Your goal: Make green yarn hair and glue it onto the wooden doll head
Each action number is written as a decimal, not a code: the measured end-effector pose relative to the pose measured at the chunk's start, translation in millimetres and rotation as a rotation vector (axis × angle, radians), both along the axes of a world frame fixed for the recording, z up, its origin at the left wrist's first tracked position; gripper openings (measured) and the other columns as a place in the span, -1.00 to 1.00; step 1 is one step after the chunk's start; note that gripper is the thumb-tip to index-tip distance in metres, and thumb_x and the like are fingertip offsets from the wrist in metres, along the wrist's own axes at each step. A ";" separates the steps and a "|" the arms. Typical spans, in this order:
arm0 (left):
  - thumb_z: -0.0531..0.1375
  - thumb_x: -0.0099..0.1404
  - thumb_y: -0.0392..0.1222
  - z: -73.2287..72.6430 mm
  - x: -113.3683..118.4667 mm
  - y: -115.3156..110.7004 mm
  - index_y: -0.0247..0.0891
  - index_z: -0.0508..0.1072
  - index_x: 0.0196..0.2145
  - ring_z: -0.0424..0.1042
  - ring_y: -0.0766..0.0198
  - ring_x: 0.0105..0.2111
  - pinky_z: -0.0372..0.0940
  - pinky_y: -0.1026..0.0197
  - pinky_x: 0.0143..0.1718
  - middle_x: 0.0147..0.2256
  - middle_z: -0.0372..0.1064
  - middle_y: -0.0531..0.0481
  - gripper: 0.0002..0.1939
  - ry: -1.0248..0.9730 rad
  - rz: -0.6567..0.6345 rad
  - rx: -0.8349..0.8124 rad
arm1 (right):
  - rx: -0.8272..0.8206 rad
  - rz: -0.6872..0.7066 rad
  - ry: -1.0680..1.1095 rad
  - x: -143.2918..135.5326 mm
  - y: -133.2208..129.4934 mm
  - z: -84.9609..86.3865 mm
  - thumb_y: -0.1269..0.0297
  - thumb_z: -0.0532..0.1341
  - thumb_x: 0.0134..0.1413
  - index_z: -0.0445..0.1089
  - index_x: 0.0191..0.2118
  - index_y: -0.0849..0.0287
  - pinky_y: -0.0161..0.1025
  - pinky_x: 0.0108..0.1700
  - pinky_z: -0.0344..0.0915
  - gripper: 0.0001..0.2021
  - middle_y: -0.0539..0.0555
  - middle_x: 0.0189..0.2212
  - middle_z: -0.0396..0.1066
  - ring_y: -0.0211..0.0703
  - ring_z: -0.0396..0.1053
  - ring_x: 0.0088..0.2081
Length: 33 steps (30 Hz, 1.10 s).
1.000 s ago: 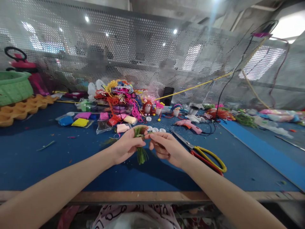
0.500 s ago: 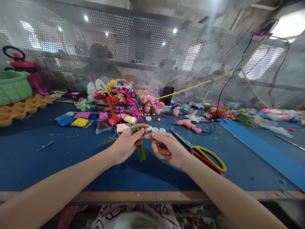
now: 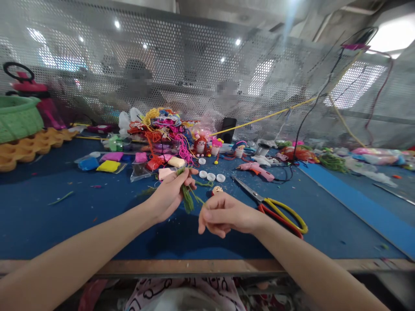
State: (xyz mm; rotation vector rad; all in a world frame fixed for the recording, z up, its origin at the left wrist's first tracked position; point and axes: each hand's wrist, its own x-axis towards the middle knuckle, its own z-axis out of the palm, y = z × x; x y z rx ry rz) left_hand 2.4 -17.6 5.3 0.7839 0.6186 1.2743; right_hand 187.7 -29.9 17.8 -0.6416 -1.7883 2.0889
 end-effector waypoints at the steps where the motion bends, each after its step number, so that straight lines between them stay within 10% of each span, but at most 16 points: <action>1: 0.16 0.43 -0.19 1.6 0.0 -0.2 -0.36 0.48 -0.25 0.25 0.41 -0.46 0.30 0.37 -0.35 -0.53 0.11 0.13 -0.82 -0.021 -0.007 -0.014 | 0.015 0.043 -0.017 0.8 -1.4 1.9 0.07 0.30 0.17 0.56 -0.30 0.36 -0.43 -0.66 -0.11 -0.64 -0.07 -0.70 0.27 -0.46 0.07 -0.69; 8: 0.10 0.44 -0.23 10.0 -7.8 6.3 -0.31 0.36 -0.30 -0.14 0.50 -0.65 -0.11 0.44 -0.66 -0.56 -0.08 0.21 -0.85 -0.113 -0.056 -0.079 | 0.151 0.348 -0.107 7.1 -6.3 17.4 -0.03 0.25 0.19 0.62 -0.23 0.32 -0.33 -0.45 0.20 -0.56 0.04 -0.62 0.36 -0.31 0.28 -0.55; 17: -0.05 0.29 -0.18 9.2 -10.8 -0.3 -0.32 0.42 -0.16 0.01 0.36 -0.58 -0.02 0.37 -0.60 -0.49 0.07 0.08 -0.69 -0.032 -0.299 -0.125 | 0.523 -0.754 -0.087 -11.0 7.0 -8.3 0.04 0.31 0.11 0.45 -0.39 0.18 -0.36 -0.60 0.01 -0.72 -0.11 -0.67 0.23 -0.39 0.08 -0.66; 33: 0.12 0.27 -0.28 -5.3 5.4 -9.2 -0.27 0.30 -0.38 0.05 0.36 -0.49 0.08 0.26 -0.43 -0.45 0.11 0.09 -0.94 0.221 -0.347 0.044 | 0.713 -0.859 -0.176 -11.6 3.3 -15.8 0.12 0.29 0.14 0.51 -0.28 0.15 -0.32 -0.56 -0.03 -0.80 -0.10 -0.68 0.22 -0.34 0.08 -0.63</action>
